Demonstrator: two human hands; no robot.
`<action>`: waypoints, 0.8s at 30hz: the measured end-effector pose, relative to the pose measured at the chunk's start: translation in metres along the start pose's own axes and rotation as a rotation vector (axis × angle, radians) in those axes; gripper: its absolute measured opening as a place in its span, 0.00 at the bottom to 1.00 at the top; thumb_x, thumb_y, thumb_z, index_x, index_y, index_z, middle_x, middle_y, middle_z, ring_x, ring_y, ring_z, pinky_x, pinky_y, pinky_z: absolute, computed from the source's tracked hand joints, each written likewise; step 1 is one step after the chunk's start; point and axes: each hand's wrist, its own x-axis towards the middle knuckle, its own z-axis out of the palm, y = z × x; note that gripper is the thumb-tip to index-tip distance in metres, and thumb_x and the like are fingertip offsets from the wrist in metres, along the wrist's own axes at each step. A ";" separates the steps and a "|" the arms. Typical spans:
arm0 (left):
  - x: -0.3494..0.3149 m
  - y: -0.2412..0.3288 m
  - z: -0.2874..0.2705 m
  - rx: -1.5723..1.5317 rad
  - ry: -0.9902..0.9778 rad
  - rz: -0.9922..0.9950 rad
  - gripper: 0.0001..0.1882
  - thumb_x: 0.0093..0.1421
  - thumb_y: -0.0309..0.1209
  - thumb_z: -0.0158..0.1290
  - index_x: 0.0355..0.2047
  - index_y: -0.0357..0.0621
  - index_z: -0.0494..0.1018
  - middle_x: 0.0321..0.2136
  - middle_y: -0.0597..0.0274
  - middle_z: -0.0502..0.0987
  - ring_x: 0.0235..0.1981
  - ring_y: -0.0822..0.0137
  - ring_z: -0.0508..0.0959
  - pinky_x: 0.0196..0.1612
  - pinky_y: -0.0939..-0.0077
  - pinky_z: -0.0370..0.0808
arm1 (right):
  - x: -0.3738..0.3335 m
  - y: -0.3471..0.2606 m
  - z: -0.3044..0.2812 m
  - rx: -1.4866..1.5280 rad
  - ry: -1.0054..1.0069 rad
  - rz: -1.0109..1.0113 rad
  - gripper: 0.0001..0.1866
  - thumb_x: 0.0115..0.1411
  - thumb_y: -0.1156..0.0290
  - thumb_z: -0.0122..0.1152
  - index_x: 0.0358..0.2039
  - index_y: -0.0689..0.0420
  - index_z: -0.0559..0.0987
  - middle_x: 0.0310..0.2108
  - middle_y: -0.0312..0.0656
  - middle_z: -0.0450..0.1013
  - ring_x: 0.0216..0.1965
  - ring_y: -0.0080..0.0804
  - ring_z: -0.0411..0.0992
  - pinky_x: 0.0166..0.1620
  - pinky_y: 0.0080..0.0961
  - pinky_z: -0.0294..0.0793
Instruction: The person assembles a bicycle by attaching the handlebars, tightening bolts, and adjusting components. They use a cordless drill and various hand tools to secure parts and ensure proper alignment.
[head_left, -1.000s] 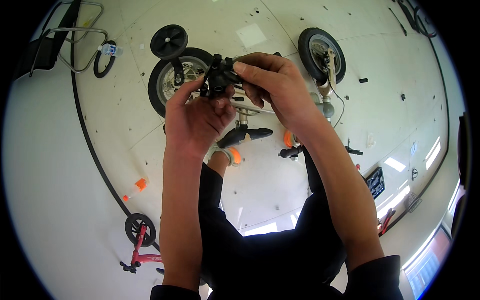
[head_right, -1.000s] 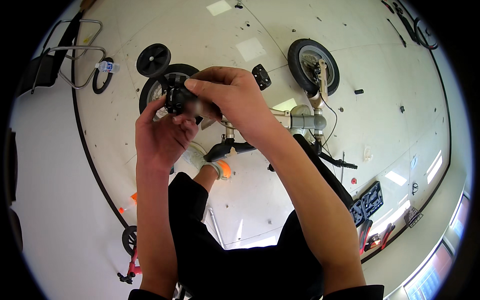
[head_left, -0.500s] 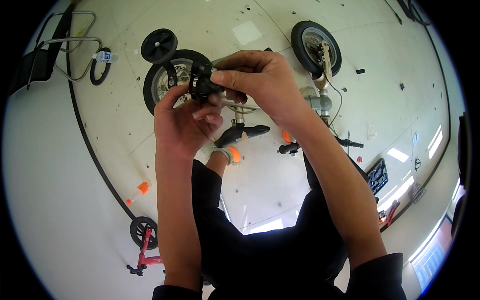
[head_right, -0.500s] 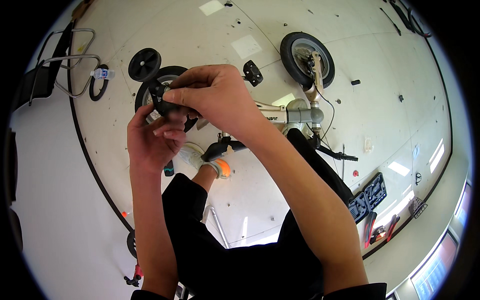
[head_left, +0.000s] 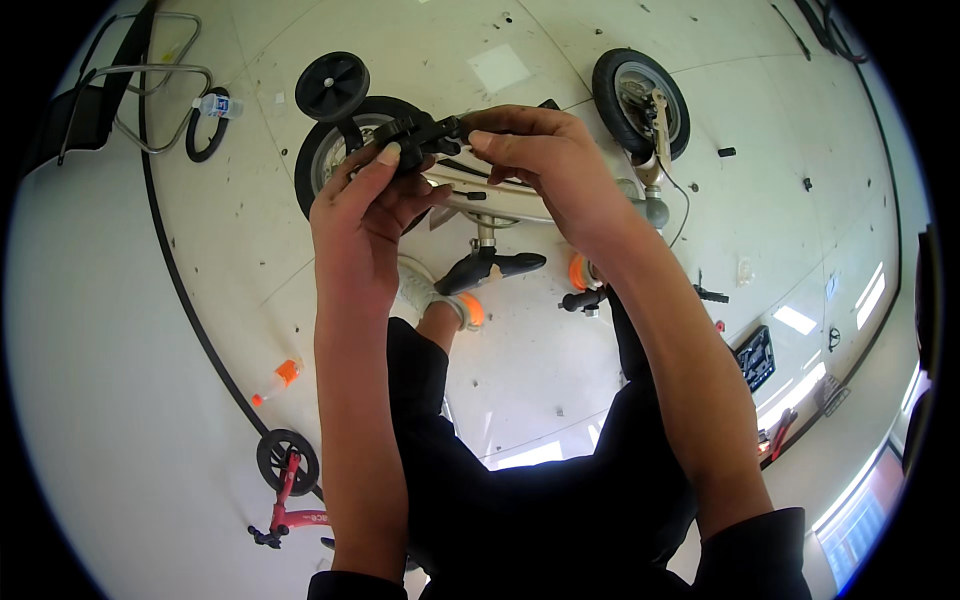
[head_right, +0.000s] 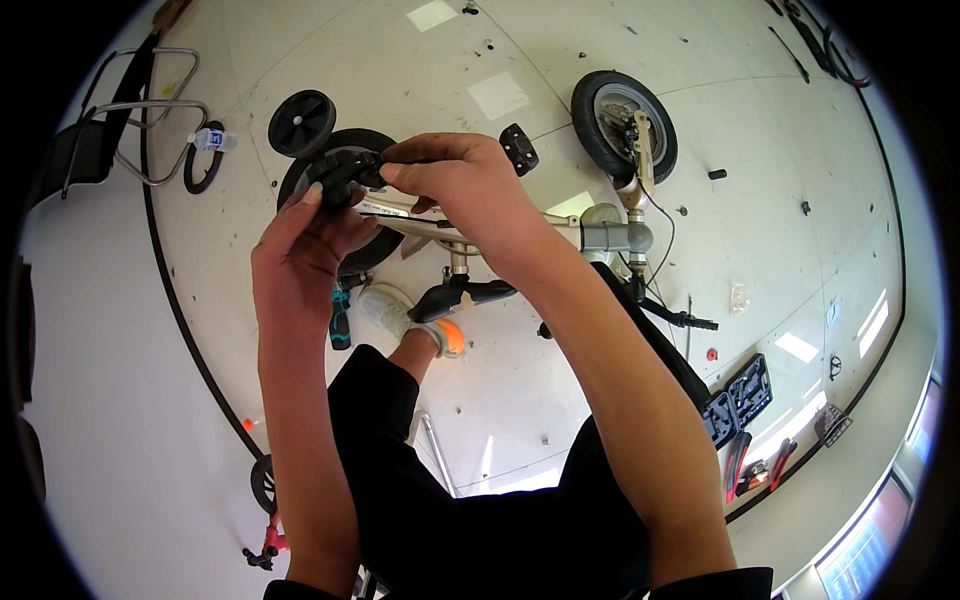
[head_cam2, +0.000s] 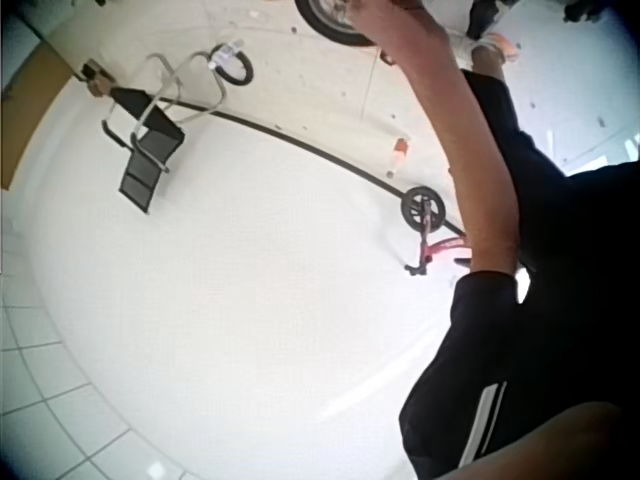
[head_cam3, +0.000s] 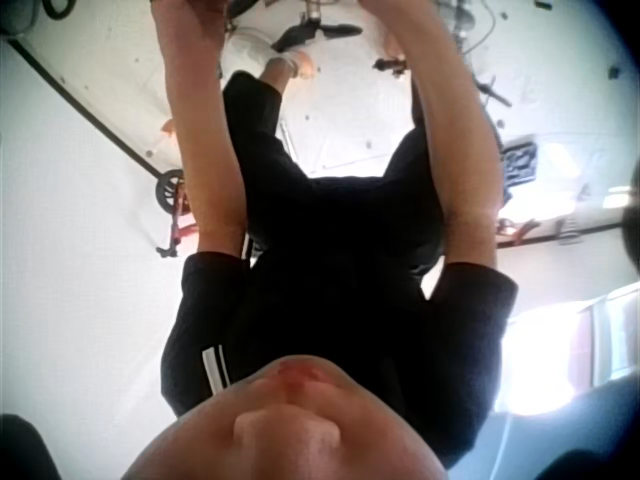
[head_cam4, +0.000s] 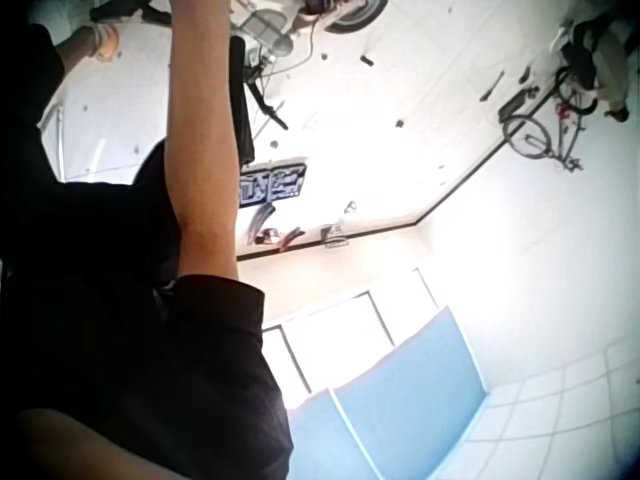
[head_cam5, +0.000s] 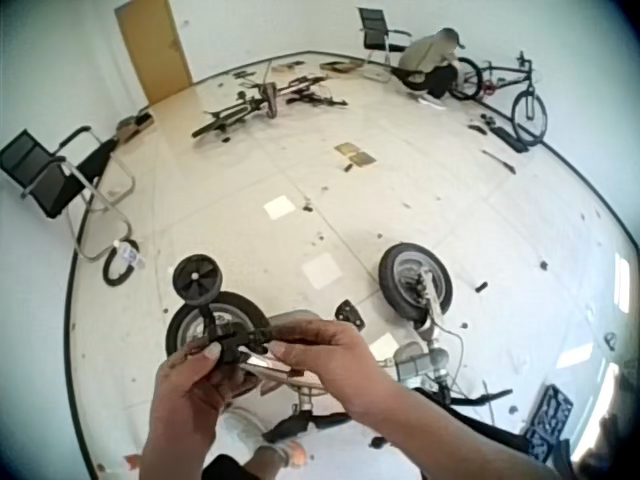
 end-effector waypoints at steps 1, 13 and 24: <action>0.001 -0.001 0.001 0.037 0.004 0.039 0.17 0.58 0.27 0.53 0.43 0.26 0.68 0.32 0.49 0.77 0.27 0.66 0.78 0.40 0.66 0.81 | 0.000 -0.001 0.000 0.037 -0.010 0.013 0.16 0.55 0.65 0.63 0.35 0.67 0.79 0.30 0.39 0.74 0.30 0.22 0.70 0.36 0.20 0.70; -0.002 0.003 -0.006 -0.006 -0.002 -0.112 0.14 0.58 0.28 0.51 0.39 0.25 0.69 0.30 0.49 0.76 0.29 0.63 0.78 0.41 0.66 0.80 | 0.003 0.005 0.005 -0.062 -0.019 0.044 0.18 0.57 0.59 0.61 0.32 0.65 0.79 0.25 0.36 0.73 0.28 0.21 0.67 0.35 0.20 0.68; 0.000 -0.005 -0.014 -0.526 -0.029 -0.565 0.17 0.59 0.33 0.46 0.37 0.26 0.69 0.30 0.44 0.75 0.25 0.62 0.74 0.40 0.64 0.78 | 0.003 0.002 -0.001 -0.025 -0.115 0.017 0.10 0.55 0.69 0.61 0.32 0.64 0.78 0.28 0.36 0.74 0.29 0.20 0.68 0.34 0.20 0.68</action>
